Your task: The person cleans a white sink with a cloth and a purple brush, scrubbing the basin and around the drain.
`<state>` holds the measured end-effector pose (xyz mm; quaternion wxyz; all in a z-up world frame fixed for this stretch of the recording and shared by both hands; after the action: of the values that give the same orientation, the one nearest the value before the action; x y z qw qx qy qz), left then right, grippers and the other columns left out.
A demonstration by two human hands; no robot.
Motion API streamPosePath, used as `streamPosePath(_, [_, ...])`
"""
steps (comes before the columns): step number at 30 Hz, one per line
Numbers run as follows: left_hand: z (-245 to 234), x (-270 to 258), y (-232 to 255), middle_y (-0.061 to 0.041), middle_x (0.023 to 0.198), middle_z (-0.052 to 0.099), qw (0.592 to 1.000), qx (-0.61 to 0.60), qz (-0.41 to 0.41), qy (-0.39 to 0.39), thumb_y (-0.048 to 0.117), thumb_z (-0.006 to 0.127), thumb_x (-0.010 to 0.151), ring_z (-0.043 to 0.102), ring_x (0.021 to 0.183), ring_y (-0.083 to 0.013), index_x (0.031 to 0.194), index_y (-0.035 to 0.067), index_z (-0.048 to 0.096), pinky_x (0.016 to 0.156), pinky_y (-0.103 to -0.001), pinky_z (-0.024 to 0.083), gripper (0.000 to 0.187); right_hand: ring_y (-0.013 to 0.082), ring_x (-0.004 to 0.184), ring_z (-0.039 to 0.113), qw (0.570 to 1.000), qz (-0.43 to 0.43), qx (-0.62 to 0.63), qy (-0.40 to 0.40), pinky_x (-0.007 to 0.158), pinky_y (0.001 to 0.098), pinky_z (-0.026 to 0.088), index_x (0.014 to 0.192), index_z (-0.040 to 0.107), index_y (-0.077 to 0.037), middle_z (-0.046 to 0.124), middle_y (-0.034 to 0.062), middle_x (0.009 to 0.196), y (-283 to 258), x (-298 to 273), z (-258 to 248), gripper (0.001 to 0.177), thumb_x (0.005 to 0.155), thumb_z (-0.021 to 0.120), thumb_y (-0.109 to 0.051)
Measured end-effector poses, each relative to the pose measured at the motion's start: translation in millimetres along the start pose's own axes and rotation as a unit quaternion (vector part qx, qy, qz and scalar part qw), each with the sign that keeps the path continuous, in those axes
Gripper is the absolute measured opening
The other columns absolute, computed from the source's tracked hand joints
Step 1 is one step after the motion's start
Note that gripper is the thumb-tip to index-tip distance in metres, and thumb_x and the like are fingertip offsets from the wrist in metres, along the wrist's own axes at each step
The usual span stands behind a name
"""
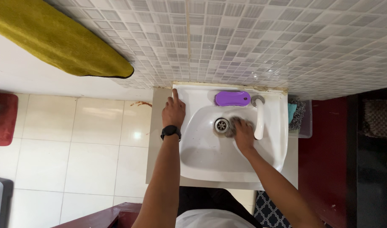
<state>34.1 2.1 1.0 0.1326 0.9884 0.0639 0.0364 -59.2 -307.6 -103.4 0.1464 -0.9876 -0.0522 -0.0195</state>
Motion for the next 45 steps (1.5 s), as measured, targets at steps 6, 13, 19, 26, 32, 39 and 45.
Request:
streamPosePath(6, [1,0,-1,-0.016,0.102,0.065,1.000,0.009,-0.006,-0.020,0.025,0.052,0.102,0.072,0.081,-0.0296,0.152,0.009,0.034,0.063,-0.040,0.062,0.056,0.0457,0.109,0.057,0.982,0.065,0.059,-0.165,0.097,0.0509,0.049,0.126,0.066,-0.007,0.058,0.0208,0.128,-5,-71,27,0.048,0.079,0.064,0.001])
streamPosePath(13, [5,1,-2,-0.016,0.100,0.064,1.000,0.015,0.004,0.005,0.025,0.053,0.100,0.072,0.081,-0.0306,0.152,0.009,0.035,0.063,-0.041,0.062,0.057,0.0501,0.108,0.055,0.974,0.015,0.195,-0.116,0.094,0.0573,0.045,0.128,0.058,0.008,0.052,0.0328,0.128,-118,-46,84,0.046,0.086,0.068,-0.008])
streamPosePath(19, [5,-1,-2,-0.016,0.100,0.065,1.000,0.014,0.009,0.015,0.025,0.054,0.100,0.072,0.080,-0.0311,0.152,0.009,0.036,0.063,-0.042,0.062,0.057,0.0471,0.118,0.056,0.983,-0.031,0.180,-0.020,0.100,0.0522,0.049,0.125,0.062,0.002,0.052,0.0275,0.140,-110,18,69,0.041,0.084,0.060,0.002])
streamPosePath(26, [4,1,-1,-0.016,0.101,0.065,1.000,0.006,0.002,0.011,0.025,0.053,0.100,0.072,0.082,-0.0316,0.151,0.010,0.036,0.063,-0.043,0.062,0.056,0.0365,0.130,0.053,0.995,-0.022,-0.081,-0.059,0.110,0.0524,0.042,0.121,0.066,-0.012,0.055,0.0125,0.138,-17,13,17,0.035,0.085,0.064,-0.010])
streamPosePath(32, [6,2,-4,-0.016,0.102,0.066,1.000,0.007,0.002,0.008,0.025,0.053,0.100,0.072,0.083,-0.0314,0.152,0.010,0.036,0.064,-0.043,0.062,0.057,0.0424,0.117,0.057,0.976,0.042,-0.047,-0.208,0.097,0.0511,0.050,0.129,0.061,-0.004,0.055,0.0199,0.136,-8,-61,15,0.040,0.089,0.059,-0.009])
streamPosePath(39, [10,1,-3,-0.017,0.101,0.066,1.000,0.022,0.005,0.008,0.025,0.054,0.100,0.072,0.082,-0.0319,0.152,0.008,0.038,0.062,-0.042,0.062,0.057,0.0429,0.113,0.062,0.936,0.106,0.254,-0.218,0.100,0.0525,0.050,0.143,0.043,-0.006,0.064,0.0238,0.125,-112,-72,14,0.058,0.092,0.069,-0.016])
streamPosePath(45, [12,1,-3,-0.018,0.100,0.066,0.999,0.027,0.013,0.033,0.025,0.054,0.100,0.072,0.082,-0.0328,0.152,0.008,0.039,0.064,-0.043,0.062,0.057,0.0465,0.114,0.057,0.956,-0.082,0.240,-0.152,0.097,0.0504,0.049,0.125,0.063,-0.004,0.060,0.0239,0.134,-134,-39,-1,0.041,0.084,0.067,-0.001])
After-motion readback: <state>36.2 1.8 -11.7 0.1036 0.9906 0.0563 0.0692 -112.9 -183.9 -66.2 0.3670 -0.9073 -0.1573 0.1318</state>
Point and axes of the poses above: each hand's wrist, its own x-axis towards the middle knuckle, its own z-axis out of the palm, y = z × x, the point moved 3 cm from there along x, towards the middle knuckle
